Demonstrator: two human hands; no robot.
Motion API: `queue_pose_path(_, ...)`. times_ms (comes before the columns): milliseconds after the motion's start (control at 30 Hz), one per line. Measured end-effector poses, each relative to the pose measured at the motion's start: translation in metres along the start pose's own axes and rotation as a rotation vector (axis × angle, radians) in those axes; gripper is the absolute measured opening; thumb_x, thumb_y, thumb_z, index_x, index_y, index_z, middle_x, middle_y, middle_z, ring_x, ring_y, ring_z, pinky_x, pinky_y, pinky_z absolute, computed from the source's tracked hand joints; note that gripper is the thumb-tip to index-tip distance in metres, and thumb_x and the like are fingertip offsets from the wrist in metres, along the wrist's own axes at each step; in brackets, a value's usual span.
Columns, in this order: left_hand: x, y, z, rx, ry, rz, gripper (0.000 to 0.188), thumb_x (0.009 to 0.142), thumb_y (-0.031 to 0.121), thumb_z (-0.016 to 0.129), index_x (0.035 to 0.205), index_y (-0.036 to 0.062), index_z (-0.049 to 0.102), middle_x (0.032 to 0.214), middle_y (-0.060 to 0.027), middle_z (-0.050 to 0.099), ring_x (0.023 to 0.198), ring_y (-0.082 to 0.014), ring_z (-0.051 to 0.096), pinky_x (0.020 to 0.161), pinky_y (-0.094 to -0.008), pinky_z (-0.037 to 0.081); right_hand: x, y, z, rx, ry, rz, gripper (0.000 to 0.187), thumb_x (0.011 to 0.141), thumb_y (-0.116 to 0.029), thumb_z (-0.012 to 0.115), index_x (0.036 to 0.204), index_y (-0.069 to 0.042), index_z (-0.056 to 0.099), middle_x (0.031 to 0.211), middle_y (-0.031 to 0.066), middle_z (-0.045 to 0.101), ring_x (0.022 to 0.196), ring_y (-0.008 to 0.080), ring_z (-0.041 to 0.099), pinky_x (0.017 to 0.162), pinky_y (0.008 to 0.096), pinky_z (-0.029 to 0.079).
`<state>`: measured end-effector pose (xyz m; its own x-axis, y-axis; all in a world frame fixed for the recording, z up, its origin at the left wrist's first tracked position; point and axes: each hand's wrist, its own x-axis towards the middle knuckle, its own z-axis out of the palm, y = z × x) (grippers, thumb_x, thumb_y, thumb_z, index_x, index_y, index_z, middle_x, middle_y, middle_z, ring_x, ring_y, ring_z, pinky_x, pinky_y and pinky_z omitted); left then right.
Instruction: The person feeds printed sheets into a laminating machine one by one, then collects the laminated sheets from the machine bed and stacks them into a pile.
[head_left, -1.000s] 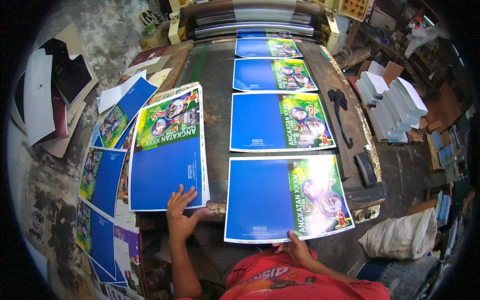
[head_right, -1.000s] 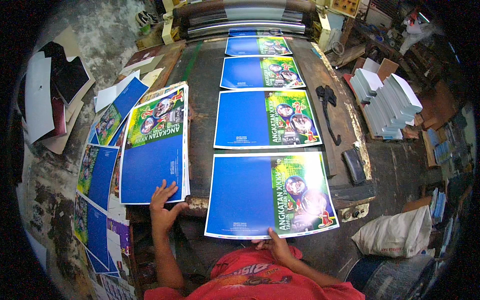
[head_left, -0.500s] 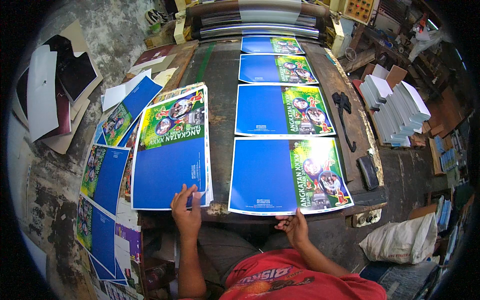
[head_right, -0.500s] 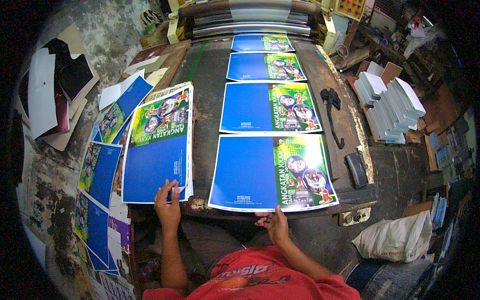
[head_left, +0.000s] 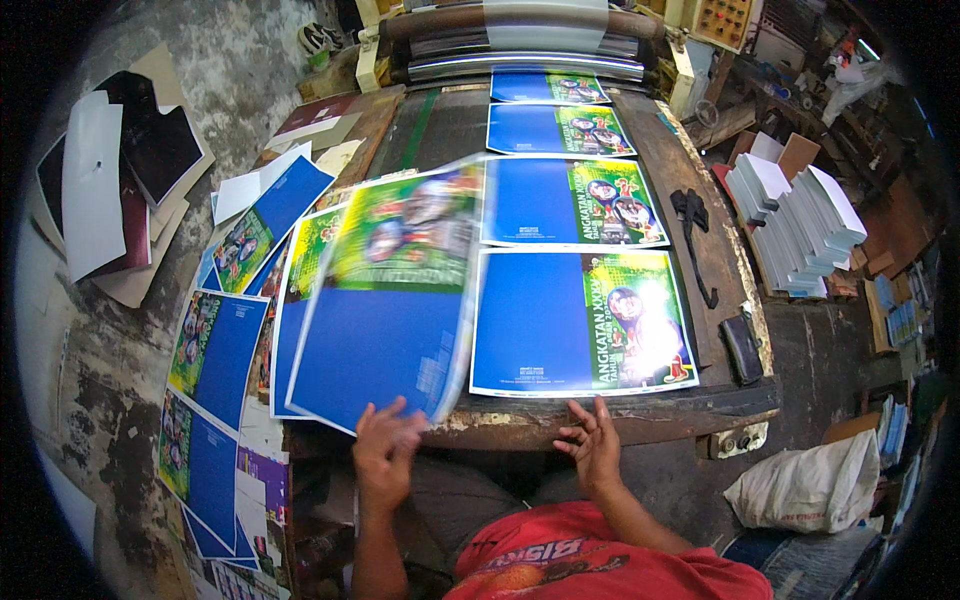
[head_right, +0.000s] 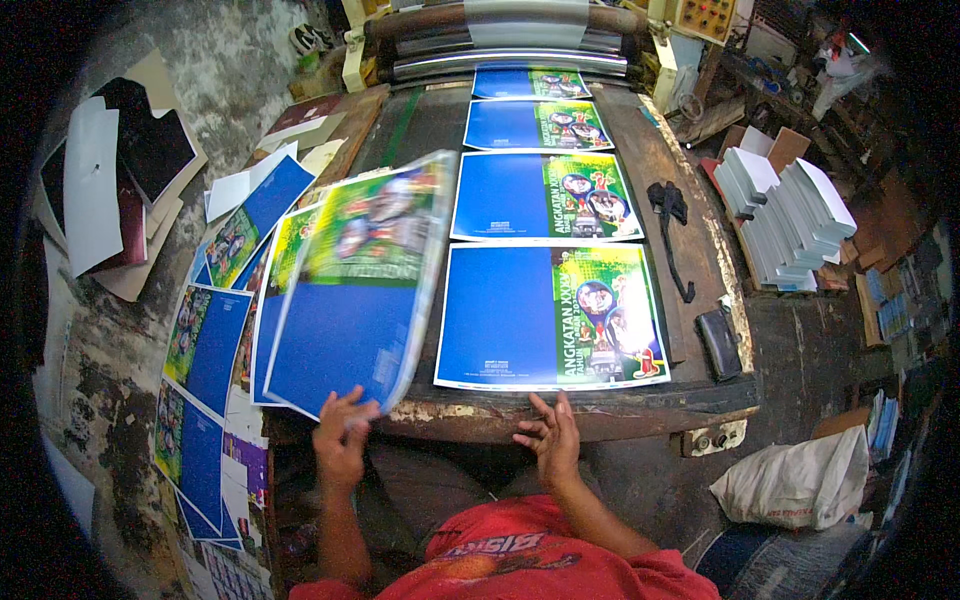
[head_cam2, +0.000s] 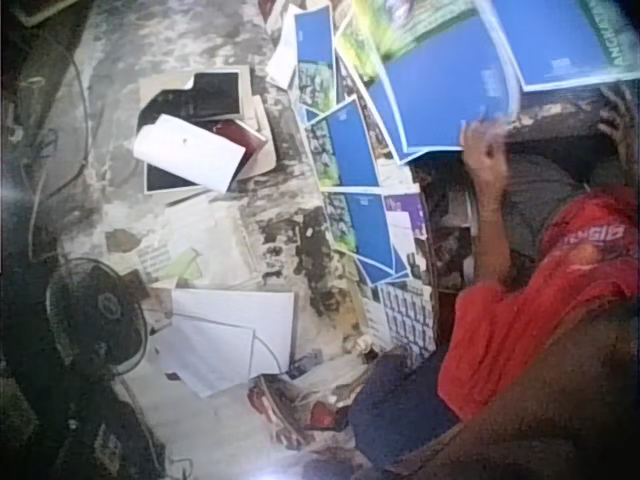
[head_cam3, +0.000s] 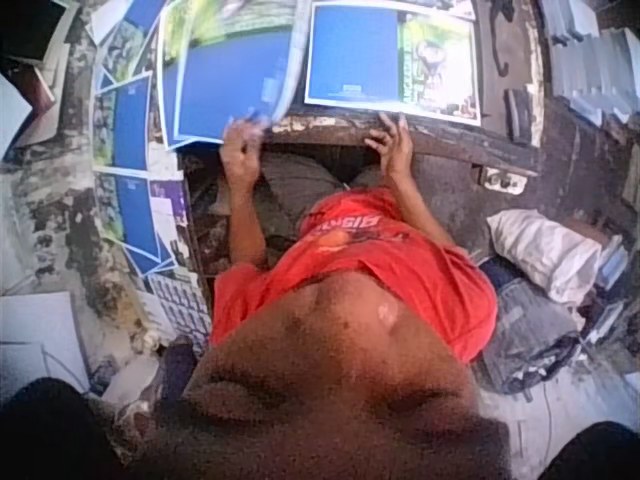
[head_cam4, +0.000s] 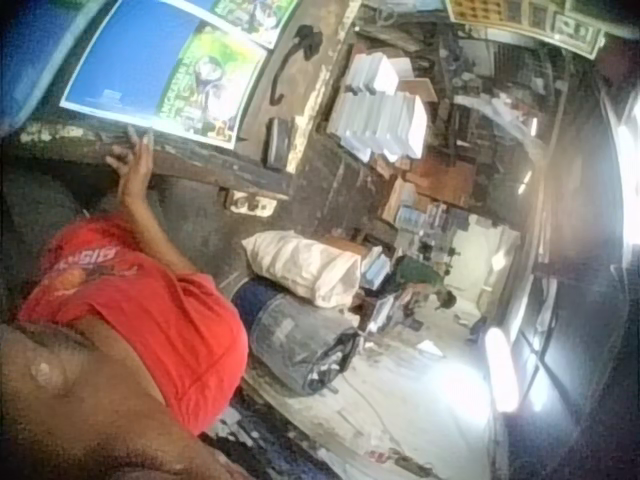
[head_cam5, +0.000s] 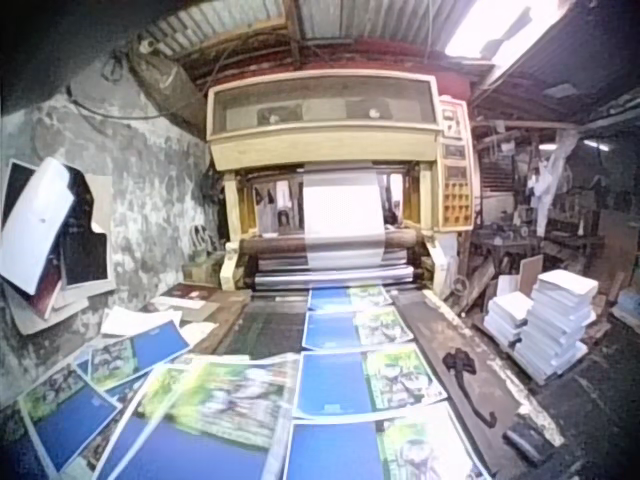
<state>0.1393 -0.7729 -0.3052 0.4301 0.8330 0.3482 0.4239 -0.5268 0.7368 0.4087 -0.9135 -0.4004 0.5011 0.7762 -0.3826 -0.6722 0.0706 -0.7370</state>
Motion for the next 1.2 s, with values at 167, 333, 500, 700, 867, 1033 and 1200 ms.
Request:
queue_pose_path(167, -0.058, 0.029, 0.018, 0.225, -0.190, 0.194, 0.036, 0.087, 0.035, 0.067, 0.112, 0.0092, 0.066, 0.133, -0.0182, 0.054, 0.133, -0.0387, 0.040, 0.113, -0.0572, 0.018, 0.019, -0.006, -0.027, 0.104, -0.495, 0.154, 0.057, 0.093, -0.040, 0.056, 0.132, 0.000, 0.043, 0.116, 0.0151, 0.060, 0.092, 0.0193, 0.061, 0.074, 0.0385, 0.057)
queue_pose_path(333, -0.184, -0.005, 0.056, -0.034, 0.156, -0.586, 0.055, 0.084, 0.033, 0.073, 0.124, 0.0011, 0.052, 0.131, -0.0212, 0.049, 0.123, -0.0335, 0.046, 0.106, -0.0483, 0.032, 0.003, -0.012, -0.024, -0.033, -0.128, 0.291, 0.035, 0.093, -0.033, 0.058, 0.104, 0.000, 0.056, 0.076, 0.0093, 0.063, 0.056, 0.0184, 0.060, 0.059, 0.0313, 0.054)
queue_pose_path(500, -0.364, -0.105, 0.062, -0.124, -0.315, -1.302, 0.056, 0.089, 0.034, 0.064, 0.127, -0.0029, 0.046, 0.121, -0.0221, 0.057, 0.103, -0.0358, 0.058, 0.092, -0.0492, 0.044, -0.019, 0.021, -0.055, -0.085, -0.069, 0.366, 0.041, 0.097, -0.042, 0.050, 0.103, -0.001, 0.055, 0.075, 0.0104, 0.062, 0.059, 0.0183, 0.057, 0.061, 0.0358, 0.053)
queue_pose_path(700, -0.347, -0.110, 0.042, -0.141, -0.285, -1.413, 0.051, 0.090, 0.034, 0.063, 0.124, -0.0017, 0.048, 0.118, -0.0212, 0.058, 0.101, -0.0354, 0.059, 0.090, -0.0489, 0.044, -0.049, 0.043, -0.080, -0.071, -0.063, 0.398, 0.043, 0.100, -0.043, 0.045, 0.110, -0.002, 0.052, 0.076, 0.0132, 0.063, 0.062, 0.0192, 0.057, 0.066, 0.0405, 0.054)
queue_pose_path(867, -0.330, -0.113, 0.038, -0.151, -0.291, -1.372, 0.048, 0.090, 0.033, 0.062, 0.121, -0.0006, 0.050, 0.115, -0.0205, 0.059, 0.099, -0.0350, 0.060, 0.089, -0.0486, 0.045, -0.065, 0.040, -0.075, -0.097, -0.046, 0.436, 0.042, 0.101, -0.044, 0.042, 0.110, -0.003, 0.052, 0.078, 0.0138, 0.063, 0.063, 0.0190, 0.057, 0.067, 0.0408, 0.054)
queue_pose_path(1033, -0.320, -0.115, 0.036, -0.148, -0.311, -1.338, 0.044, 0.090, 0.033, 0.061, 0.118, 0.0004, 0.052, 0.113, -0.0198, 0.060, 0.097, -0.0346, 0.060, 0.087, -0.0482, 0.046, -0.069, 0.037, -0.065, -0.062, -0.036, 0.450, 0.044, 0.101, -0.046, 0.042, 0.111, -0.004, 0.052, 0.078, 0.0139, 0.063, 0.064, 0.0191, 0.058, 0.070, 0.0416, 0.053)
queue_pose_path(1200, -0.323, -0.119, 0.034, -0.139, -0.337, -1.326, 0.041, 0.090, 0.033, 0.060, 0.115, 0.0014, 0.054, 0.110, -0.0190, 0.061, 0.095, -0.0342, 0.061, 0.085, -0.0479, 0.046, -0.047, 0.035, -0.056, -0.051, -0.052, 0.378, 0.051, 0.099, -0.052, 0.040, 0.113, -0.004, 0.053, 0.082, 0.0154, 0.066, 0.065, 0.0196, 0.059, 0.072, 0.0418, 0.052)
